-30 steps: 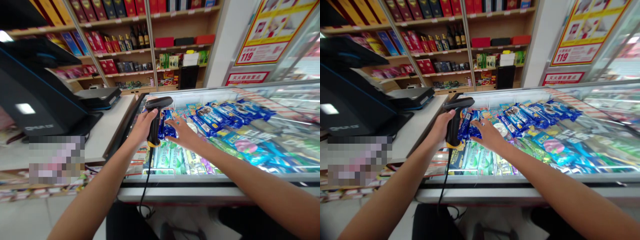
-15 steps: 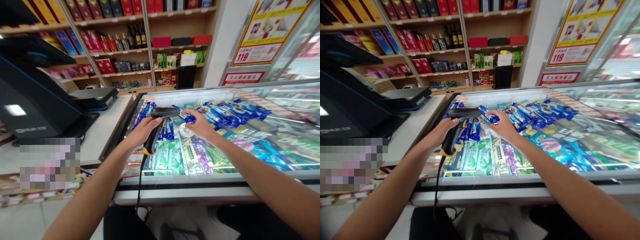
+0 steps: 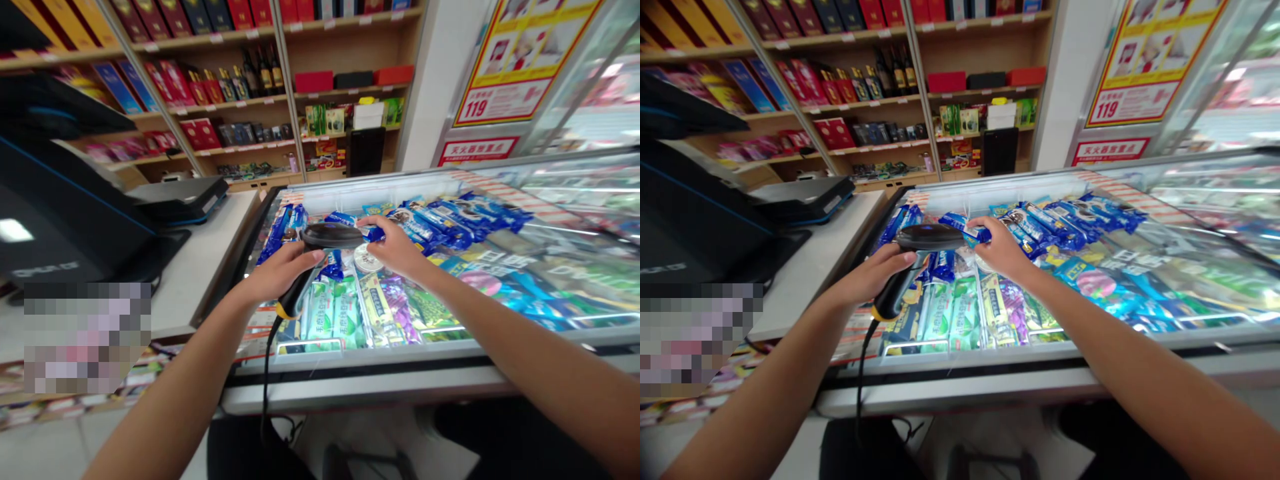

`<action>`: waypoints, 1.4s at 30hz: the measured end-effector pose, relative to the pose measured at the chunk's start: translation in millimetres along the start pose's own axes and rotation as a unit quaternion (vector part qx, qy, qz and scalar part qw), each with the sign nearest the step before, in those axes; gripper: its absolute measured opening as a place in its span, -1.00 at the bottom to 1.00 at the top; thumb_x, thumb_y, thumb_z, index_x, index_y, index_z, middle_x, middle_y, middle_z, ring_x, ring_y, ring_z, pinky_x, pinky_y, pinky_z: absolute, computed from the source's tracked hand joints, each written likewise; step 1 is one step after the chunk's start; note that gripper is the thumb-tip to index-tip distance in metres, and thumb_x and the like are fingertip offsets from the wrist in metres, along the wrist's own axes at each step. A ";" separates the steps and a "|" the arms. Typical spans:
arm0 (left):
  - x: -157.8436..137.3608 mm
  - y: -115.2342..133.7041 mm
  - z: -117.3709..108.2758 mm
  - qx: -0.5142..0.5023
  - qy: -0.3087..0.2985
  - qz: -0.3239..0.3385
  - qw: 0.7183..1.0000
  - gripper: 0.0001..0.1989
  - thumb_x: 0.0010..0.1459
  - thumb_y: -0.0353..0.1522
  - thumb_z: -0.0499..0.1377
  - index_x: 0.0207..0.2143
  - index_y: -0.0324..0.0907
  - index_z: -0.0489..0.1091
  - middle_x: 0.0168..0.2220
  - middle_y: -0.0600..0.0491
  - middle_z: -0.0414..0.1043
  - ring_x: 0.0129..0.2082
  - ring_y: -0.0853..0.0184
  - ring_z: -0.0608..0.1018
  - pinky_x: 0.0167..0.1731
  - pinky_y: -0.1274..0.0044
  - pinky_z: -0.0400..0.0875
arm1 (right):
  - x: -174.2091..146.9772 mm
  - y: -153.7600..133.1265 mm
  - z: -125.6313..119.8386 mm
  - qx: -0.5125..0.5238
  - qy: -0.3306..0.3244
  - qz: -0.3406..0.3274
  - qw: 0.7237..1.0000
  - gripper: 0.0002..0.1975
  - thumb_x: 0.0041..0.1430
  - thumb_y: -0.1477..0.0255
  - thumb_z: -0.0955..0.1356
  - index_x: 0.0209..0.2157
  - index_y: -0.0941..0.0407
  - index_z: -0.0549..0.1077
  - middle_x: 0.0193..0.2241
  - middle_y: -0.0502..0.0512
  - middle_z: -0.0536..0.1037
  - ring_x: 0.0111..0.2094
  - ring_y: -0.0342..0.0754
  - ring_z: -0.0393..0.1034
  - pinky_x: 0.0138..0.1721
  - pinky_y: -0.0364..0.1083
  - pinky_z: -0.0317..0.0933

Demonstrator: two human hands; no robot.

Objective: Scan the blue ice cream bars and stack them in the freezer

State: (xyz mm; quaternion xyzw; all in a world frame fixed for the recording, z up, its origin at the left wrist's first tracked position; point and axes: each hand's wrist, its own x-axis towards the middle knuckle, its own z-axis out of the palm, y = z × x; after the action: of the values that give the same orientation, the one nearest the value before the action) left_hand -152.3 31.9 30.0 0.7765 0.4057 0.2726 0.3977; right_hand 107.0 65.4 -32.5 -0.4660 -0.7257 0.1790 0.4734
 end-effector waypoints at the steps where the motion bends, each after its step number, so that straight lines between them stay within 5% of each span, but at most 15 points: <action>1: -0.1 0.0 0.0 -0.001 0.000 0.004 1.000 -0.52 0.13 0.08 0.14 -0.41 -0.17 0.38 -0.50 0.15 0.24 -0.48 0.40 0.28 -0.47 0.55 0.19 | -0.4 -0.2 0.3 0.001 -0.004 0.002 1.000 -0.48 -0.11 0.65 0.27 -0.05 0.12 0.48 0.02 0.17 0.54 -0.01 0.07 0.45 0.02 0.03 0.32; 8: -0.9 -5.4 2.1 -0.061 0.053 -0.044 0.996 -0.45 0.04 0.15 0.19 -0.42 -0.19 0.39 -0.51 0.12 0.30 -0.50 0.38 0.34 -0.49 0.53 0.21 | 1.5 -11.3 -6.1 -0.012 0.020 -0.029 0.999 -0.48 -0.06 0.65 0.28 -0.01 0.13 0.50 0.04 0.18 0.52 0.01 0.07 0.44 -0.06 -0.02 0.36; 13: 3.2 -15.0 1.4 -0.117 0.075 -0.061 0.988 -0.42 -0.02 0.15 0.25 -0.37 -0.21 0.44 -0.46 0.05 0.43 -0.45 0.31 0.44 -0.45 0.50 0.30 | 17.8 -5.9 -70.5 -0.092 0.111 -0.032 0.989 -0.46 -0.04 0.64 0.28 0.01 0.10 0.52 0.04 0.12 0.55 -0.05 0.04 0.47 -0.05 -0.03 0.35; 18: 6.2 -22.4 -1.1 -0.150 0.089 -0.051 0.983 -0.44 -0.03 0.13 0.27 -0.33 -0.21 0.48 -0.42 0.03 0.48 -0.45 0.32 0.44 -0.44 0.50 0.32 | 18.7 32.7 -143.6 -0.173 0.109 0.080 0.976 -0.52 -0.05 0.67 0.26 -0.08 0.17 0.58 -0.05 0.17 0.60 -0.15 0.03 0.48 -0.13 -0.06 0.30; 24: 9.3 -25.3 -2.6 -0.156 0.093 -0.047 0.982 -0.46 -0.04 0.11 0.28 -0.37 -0.21 0.48 -0.48 0.05 0.43 -0.49 0.33 0.42 -0.46 0.49 0.31 | 14.1 52.9 -157.8 -0.203 0.014 0.231 0.952 -0.70 -0.08 0.66 0.28 -0.38 0.13 0.59 -0.40 0.04 0.60 -0.45 -0.03 0.42 -0.33 -0.10 0.26; 28: 9.9 -24.8 -1.3 -0.150 0.112 -0.042 0.981 -0.48 -0.04 0.09 0.28 -0.38 -0.21 0.47 -0.50 0.06 0.42 -0.47 0.30 0.44 -0.46 0.48 0.32 | 17.6 51.7 -147.2 -0.252 0.057 0.214 0.942 -0.74 -0.01 0.60 0.28 -0.33 0.15 0.57 -0.43 0.12 0.57 -0.47 0.03 0.40 -0.28 -0.02 0.29; 33: 10.4 -23.0 2.7 -0.141 0.109 -0.029 0.984 -0.50 0.04 0.07 0.24 -0.34 -0.22 0.49 -0.49 0.05 0.45 -0.46 0.28 0.48 -0.45 0.48 0.35 | 16.9 20.4 -89.1 -0.279 0.182 0.010 0.943 -0.83 0.11 0.51 0.29 -0.29 0.11 0.52 -0.30 0.19 0.60 -0.25 0.11 0.48 -0.09 0.05 0.31; 37: 11.0 -20.0 6.4 -0.156 0.124 -0.023 0.980 -0.50 0.05 0.06 0.22 -0.33 -0.22 0.49 -0.48 0.05 0.47 -0.46 0.28 0.50 -0.45 0.49 0.37 | -0.1 -20.1 -12.7 -0.209 0.008 -0.028 0.977 -0.81 0.28 0.38 0.28 -0.17 0.10 0.50 -0.30 0.15 0.61 -0.29 0.06 0.51 -0.16 0.01 0.36; 42: 8.8 -5.1 9.4 -0.232 0.139 -0.032 0.962 -0.50 0.05 0.07 0.17 -0.39 -0.21 0.46 -0.50 0.05 0.45 -0.54 0.38 0.43 -0.50 0.55 0.33 | -24.6 -30.7 45.8 -0.226 -0.104 -0.010 0.968 -0.26 0.29 -0.05 0.30 0.31 0.13 0.23 0.23 0.38 0.38 0.23 0.30 0.27 0.17 0.22 0.20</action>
State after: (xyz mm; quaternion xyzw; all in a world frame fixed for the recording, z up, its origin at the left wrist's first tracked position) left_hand -142.7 37.5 21.5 0.6040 0.4068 0.4520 0.5152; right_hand 55.2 37.5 -46.1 -0.5321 -0.7975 0.0528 0.2793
